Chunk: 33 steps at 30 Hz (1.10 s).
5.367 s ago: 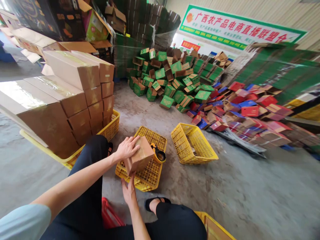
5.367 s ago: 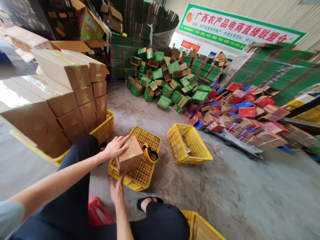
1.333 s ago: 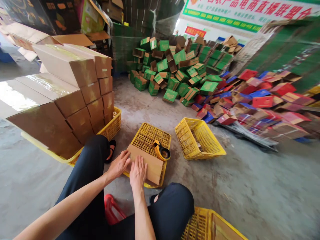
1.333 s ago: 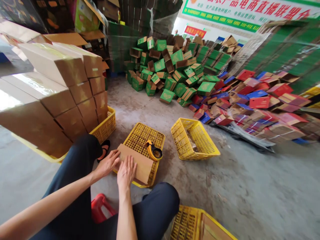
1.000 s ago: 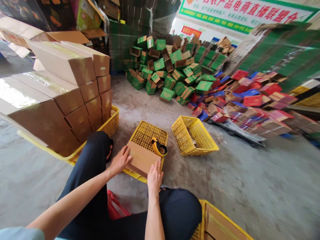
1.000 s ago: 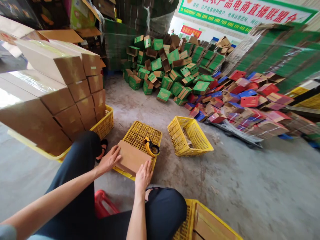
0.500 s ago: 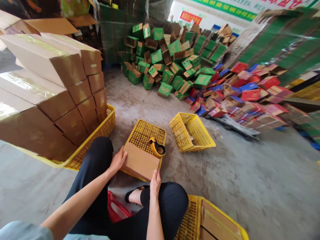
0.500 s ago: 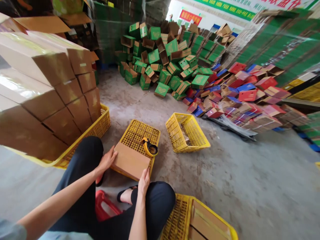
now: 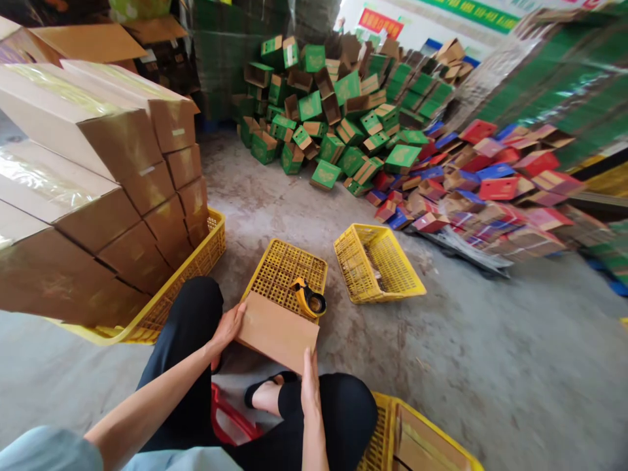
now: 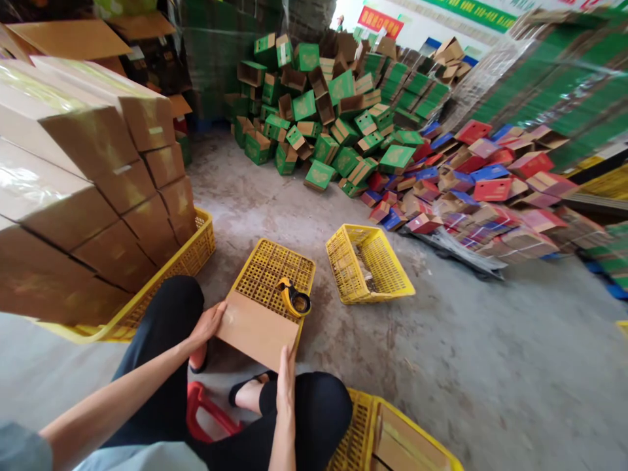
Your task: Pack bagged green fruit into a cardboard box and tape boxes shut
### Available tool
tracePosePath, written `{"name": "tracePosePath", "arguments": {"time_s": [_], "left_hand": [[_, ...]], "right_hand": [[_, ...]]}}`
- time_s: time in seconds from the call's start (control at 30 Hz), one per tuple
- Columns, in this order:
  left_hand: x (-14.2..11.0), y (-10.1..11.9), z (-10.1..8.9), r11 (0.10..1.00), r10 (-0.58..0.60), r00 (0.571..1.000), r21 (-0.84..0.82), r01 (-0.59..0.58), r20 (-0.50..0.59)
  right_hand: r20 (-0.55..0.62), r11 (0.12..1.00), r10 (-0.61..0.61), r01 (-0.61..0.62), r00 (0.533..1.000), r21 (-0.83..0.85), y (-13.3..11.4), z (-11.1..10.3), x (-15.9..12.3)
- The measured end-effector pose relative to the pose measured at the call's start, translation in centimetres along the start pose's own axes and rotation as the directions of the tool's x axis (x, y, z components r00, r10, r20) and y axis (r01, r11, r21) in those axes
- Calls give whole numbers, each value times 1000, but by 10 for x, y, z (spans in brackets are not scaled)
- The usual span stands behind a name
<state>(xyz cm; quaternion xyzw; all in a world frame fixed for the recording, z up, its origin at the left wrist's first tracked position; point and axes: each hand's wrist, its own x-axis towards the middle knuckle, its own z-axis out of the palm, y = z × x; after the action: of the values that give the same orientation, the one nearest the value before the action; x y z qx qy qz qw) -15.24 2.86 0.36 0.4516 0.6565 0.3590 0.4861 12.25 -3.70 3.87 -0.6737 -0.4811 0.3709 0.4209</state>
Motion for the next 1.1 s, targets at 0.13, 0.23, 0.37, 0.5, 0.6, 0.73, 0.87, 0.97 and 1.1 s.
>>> {"name": "tracePosePath", "arguments": {"time_s": [0.13, 0.23, 0.37, 0.5, 0.6, 0.73, 0.87, 0.97, 1.1], "left_hand": [[-4, -4, 19, 997, -55, 998, -56, 56, 22], [-7, -10, 45, 990, -102, 993, -93, 107, 60], [-8, -15, 73, 988, -97, 991, -112, 106, 90], [-9, -1, 76, 988, -69, 995, -133, 78, 67], [-19, 28, 57, 978, -21, 996, -203, 37, 81], [-45, 72, 10, 920, 233, 961, -354, -168, 150], [-68, 90, -24, 885, 460, 863, -187, -427, 208], [-76, 87, -25, 807, 566, 765, -13, -591, 308], [-78, 79, -16, 733, 626, 742, 144, -665, 241]], "right_hand": [[27, 974, -45, 50, 999, -220, -36, -28, -8], [102, 832, -319, 330, 942, -446, -75, -35, -19], [223, 648, -406, 451, 886, -614, -110, -22, -35], [262, 582, -428, 485, 865, -652, -119, 5, -43], [286, 559, -472, 534, 834, -635, -121, 29, -42], [328, 554, -536, 617, 778, -559, -124, 55, -37], [365, 551, -584, 684, 726, -479, -121, 55, -34], [378, 573, -577, 689, 724, -444, -118, 41, -34], [335, 612, -568, 658, 752, -439, -114, 17, -34]]}}
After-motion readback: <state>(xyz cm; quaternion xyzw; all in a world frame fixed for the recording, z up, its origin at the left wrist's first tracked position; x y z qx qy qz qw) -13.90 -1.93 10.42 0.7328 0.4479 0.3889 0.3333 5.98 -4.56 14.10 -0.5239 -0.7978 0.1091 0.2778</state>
